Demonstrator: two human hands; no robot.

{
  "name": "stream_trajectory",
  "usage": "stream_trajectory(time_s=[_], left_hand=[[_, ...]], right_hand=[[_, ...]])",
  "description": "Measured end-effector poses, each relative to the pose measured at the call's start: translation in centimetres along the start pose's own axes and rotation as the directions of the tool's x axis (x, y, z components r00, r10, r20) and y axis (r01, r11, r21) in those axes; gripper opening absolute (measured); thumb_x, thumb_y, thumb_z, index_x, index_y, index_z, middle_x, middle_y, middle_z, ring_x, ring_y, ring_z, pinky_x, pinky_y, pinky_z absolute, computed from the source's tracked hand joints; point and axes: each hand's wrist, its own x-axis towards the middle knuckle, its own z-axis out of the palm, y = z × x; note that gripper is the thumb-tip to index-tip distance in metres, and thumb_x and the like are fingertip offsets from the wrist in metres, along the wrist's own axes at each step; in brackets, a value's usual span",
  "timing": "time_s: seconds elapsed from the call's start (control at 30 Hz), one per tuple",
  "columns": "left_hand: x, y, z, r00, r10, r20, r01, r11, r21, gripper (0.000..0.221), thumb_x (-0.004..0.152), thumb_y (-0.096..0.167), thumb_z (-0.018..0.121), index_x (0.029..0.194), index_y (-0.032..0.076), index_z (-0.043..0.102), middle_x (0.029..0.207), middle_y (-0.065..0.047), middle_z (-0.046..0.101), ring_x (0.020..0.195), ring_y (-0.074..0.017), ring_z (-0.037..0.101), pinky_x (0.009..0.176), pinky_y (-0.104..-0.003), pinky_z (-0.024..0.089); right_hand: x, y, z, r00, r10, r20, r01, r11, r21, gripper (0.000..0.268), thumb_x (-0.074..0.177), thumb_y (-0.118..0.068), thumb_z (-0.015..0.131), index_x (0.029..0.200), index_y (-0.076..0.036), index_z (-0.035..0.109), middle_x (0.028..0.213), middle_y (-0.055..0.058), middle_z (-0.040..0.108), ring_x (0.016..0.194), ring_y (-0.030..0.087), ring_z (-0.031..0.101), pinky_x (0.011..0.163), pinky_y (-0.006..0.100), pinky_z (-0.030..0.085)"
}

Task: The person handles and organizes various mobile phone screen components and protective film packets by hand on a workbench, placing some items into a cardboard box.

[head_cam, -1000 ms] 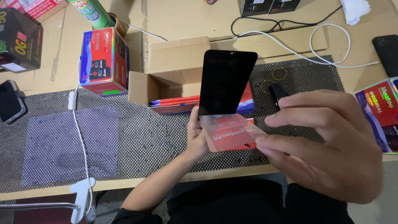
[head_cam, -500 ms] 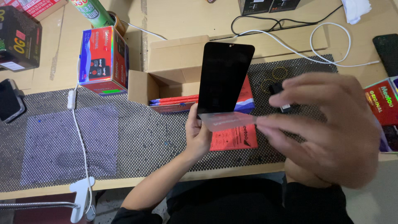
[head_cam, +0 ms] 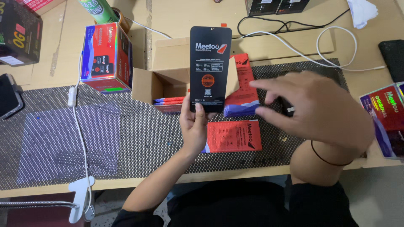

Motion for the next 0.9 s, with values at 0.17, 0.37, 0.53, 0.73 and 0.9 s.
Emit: stream_trajectory(time_s=[0.17, 0.37, 0.53, 0.73, 0.9], left_hand=[[0.3, -0.2, -0.2, 0.999, -0.029, 0.029, 0.031, 0.997, -0.076, 0.053, 0.104, 0.023, 0.054, 0.151, 0.005, 0.037, 0.134, -0.015, 0.060, 0.117, -0.0217, 0.064, 0.088, -0.035, 0.063], [0.2, -0.5, -0.1, 0.990, -0.018, 0.136, 0.040, 0.987, -0.155, 0.053, 0.106, 0.019, 0.050, 0.155, 0.007, 0.033, 0.147, -0.017, 0.051, 0.132, -0.0264, 0.056, 0.101, -0.042, 0.059], [-0.2, 0.6, 0.5, 0.986, 0.002, 0.165, 0.016, 0.994, -0.104, 0.051, 0.106, 0.021, 0.051, 0.152, 0.004, 0.035, 0.145, -0.018, 0.052, 0.133, -0.0304, 0.057, 0.104, -0.047, 0.058], [-0.7, -0.2, 0.5, 0.976, -0.027, 0.217, 0.042, 0.997, -0.066, 0.050, 0.106, 0.022, 0.053, 0.148, 0.002, 0.037, 0.134, -0.013, 0.058, 0.120, -0.0213, 0.061, 0.098, -0.043, 0.061], [-0.9, 0.1, 0.9, 0.952, -0.028, 0.303, 0.041, 0.998, -0.037, 0.051, 0.107, 0.023, 0.049, 0.150, -0.001, 0.035, 0.131, -0.017, 0.059, 0.117, -0.0273, 0.064, 0.097, -0.045, 0.062]], right_hand=[[3.9, -1.6, 1.3, 0.829, 0.160, 0.536, -0.203, 0.979, 0.021, 0.059, 0.092, -0.038, 0.052, 0.151, -0.044, 0.051, 0.073, -0.009, 0.072, 0.074, 0.017, 0.065, 0.071, 0.037, 0.051], [6.6, -2.7, 1.9, 0.706, 0.283, 0.649, -0.256, 0.957, -0.139, 0.073, 0.091, -0.022, 0.033, 0.154, -0.058, 0.042, 0.106, 0.003, 0.071, 0.095, 0.025, 0.066, 0.081, 0.047, 0.051], [6.5, -1.6, 1.4, 0.715, 0.391, 0.580, -0.348, 0.918, -0.189, 0.077, 0.095, -0.020, 0.031, 0.158, -0.063, 0.033, 0.094, 0.007, 0.067, 0.089, 0.028, 0.063, 0.075, 0.045, 0.046], [4.9, 2.0, 1.6, 0.970, 0.206, 0.129, -0.206, 0.978, -0.012, 0.065, 0.097, -0.012, 0.042, 0.159, -0.032, 0.047, 0.049, 0.008, 0.046, 0.046, 0.024, 0.038, 0.052, 0.044, 0.037], [4.2, 2.9, 1.2, 0.950, 0.311, -0.039, -0.313, 0.946, -0.080, 0.062, 0.099, -0.015, 0.050, 0.158, -0.032, 0.056, 0.068, 0.004, 0.060, 0.064, 0.025, 0.056, 0.058, 0.045, 0.046]])
